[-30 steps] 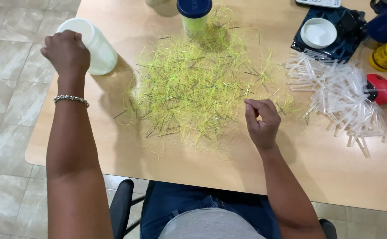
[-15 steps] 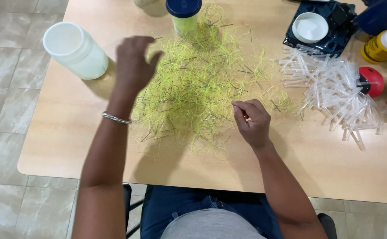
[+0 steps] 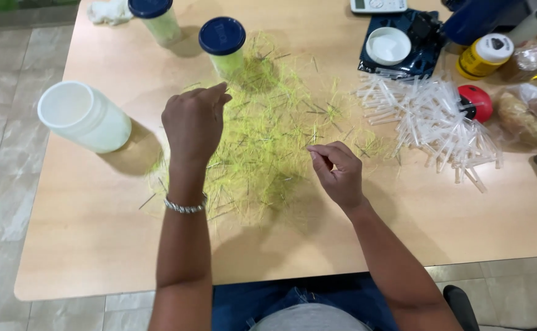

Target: The person sits at a table and repeatedly picks up a yellow feathered object and a clear plastic tube. They insert the feathered object into the tube, then place the assembled item on the table. This process is repeated multiple times.

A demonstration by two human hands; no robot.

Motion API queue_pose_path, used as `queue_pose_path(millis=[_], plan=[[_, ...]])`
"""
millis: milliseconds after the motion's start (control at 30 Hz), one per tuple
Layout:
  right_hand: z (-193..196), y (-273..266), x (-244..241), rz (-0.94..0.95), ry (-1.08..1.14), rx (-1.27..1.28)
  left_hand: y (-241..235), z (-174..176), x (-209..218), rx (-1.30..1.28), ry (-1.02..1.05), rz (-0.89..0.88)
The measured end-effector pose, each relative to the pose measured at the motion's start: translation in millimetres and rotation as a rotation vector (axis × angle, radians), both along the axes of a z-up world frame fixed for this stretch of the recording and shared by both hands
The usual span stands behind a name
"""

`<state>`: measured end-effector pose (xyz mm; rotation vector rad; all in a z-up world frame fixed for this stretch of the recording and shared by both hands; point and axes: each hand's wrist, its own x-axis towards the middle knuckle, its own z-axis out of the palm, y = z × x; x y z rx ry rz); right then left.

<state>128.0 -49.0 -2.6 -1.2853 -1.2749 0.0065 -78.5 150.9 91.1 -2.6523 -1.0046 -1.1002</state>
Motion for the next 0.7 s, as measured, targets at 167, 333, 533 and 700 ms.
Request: queue_pose_path(millis=[167, 333, 533, 700], plan=[[56.4, 2.4, -11.7, 0.042, 0.016, -0.003, -53.9, 34.5, 21.6, -0.118, -0.315, -0.177], [105.9, 19.0, -26.8, 0.092, 0.026, 0.024, -69.7, 43.2, 27.9, -0.193, -0.451, -0.347], [114.2, 39.1, -33.2, 0.135, 0.038, -0.026, -74.2, 48.3, 17.8, -0.618, -0.693, -0.543], [116.1, 36.9, -27.3, 0.295, 0.082, -0.062, -76.5, 53.4, 13.5, -0.825, -0.752, -0.574]])
